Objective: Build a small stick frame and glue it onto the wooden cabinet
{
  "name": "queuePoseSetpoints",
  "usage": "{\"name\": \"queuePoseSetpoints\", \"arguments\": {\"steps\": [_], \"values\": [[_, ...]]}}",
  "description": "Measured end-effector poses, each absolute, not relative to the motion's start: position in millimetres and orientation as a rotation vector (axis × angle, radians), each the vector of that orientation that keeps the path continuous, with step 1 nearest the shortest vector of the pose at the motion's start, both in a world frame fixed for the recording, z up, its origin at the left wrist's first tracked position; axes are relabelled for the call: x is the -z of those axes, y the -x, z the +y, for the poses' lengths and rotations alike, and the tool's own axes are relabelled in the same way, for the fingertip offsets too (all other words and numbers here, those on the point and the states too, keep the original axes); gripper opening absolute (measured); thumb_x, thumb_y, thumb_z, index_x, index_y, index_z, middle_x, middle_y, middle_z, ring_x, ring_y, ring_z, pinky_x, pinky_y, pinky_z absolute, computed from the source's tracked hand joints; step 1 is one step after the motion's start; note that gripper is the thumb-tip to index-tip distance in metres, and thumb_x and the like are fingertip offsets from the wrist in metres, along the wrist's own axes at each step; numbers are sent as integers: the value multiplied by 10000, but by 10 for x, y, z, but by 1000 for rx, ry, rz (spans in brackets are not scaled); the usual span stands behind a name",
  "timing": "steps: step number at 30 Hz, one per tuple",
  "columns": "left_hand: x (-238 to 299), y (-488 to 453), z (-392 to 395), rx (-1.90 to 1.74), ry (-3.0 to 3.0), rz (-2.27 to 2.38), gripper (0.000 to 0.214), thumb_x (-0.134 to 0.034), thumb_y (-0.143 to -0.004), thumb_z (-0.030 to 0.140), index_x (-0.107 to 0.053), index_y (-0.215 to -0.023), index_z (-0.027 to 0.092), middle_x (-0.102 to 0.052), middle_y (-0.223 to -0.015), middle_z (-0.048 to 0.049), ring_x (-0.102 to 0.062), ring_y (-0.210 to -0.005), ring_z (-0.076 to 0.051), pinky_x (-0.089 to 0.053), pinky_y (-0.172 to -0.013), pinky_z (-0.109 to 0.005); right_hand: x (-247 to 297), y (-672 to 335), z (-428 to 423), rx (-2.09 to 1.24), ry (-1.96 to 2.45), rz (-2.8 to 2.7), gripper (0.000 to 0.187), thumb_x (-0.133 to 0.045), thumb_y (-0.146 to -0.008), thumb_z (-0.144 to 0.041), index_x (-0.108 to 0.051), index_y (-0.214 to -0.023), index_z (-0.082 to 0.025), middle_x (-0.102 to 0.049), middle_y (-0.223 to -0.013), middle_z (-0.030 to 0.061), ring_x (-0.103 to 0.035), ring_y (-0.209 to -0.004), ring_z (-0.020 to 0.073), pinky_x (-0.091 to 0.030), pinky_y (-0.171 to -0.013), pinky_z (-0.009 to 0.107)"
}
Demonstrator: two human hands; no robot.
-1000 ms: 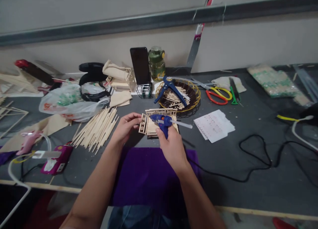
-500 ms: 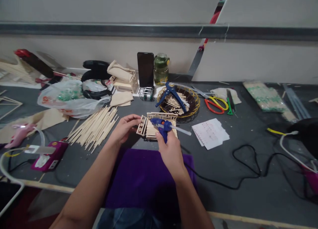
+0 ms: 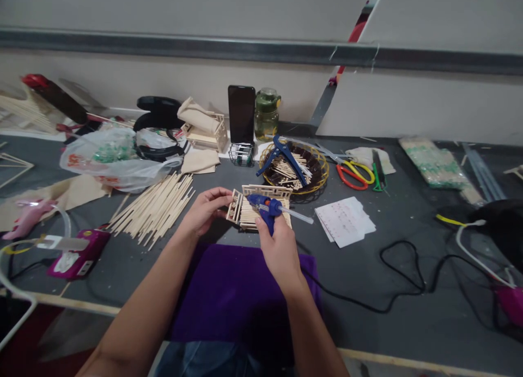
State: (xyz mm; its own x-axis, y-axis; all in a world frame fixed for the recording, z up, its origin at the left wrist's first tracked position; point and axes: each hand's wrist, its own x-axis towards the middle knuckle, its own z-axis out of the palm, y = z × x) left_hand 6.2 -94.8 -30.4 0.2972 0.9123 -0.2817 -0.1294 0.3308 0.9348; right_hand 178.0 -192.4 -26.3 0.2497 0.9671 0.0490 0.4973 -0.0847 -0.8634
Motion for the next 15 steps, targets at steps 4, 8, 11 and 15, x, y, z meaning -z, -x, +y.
{"name": "queuePoseSetpoints", "arguments": {"steps": [4,8,11,15], "values": [[299,-75,-951,-859,-967,1022,275,-794,-627,337,-666,-779,148,-632,-690,-7,-573,-569,-103,-526,-500,-235,241,-1777,-1924,-755,1723,-1346,401,-474,-885,-460,-620,-1135,-183,-679,-667,54,-648,-641,238,-488,-581,325],[306,-77,-948,-862,-972,1024,276,-794,-631,338,-670,-787,148,-631,-691,-9,-569,-569,-102,-522,-497,-229,223,-1777,-1929,-758,1736,-1356,399,-474,-888,-449,-614,-1158,-190,-693,-715,62,-657,-674,246,-487,-596,327],[313,-73,-946,-867,-975,1020,284,-795,-630,340,-669,-794,145,-632,-698,-8,-574,-584,-105,-528,-503,-233,223,-1781,-1932,-757,1758,-1366,418,-469,-891,-445,-597,-1189,-180,-703,-760,74,-662,-720,257,-488,-610,335],[319,-74,-942,-870,-971,1024,290,-799,-625,333,-664,-790,137,-626,-704,-9,-571,-586,-104,-537,-502,-237,240,-1786,-1929,-757,1772,-1368,445,-459,-899,-445,-578,-1215,-155,-704,-782,85,-663,-748,262,-493,-636,344]]}}
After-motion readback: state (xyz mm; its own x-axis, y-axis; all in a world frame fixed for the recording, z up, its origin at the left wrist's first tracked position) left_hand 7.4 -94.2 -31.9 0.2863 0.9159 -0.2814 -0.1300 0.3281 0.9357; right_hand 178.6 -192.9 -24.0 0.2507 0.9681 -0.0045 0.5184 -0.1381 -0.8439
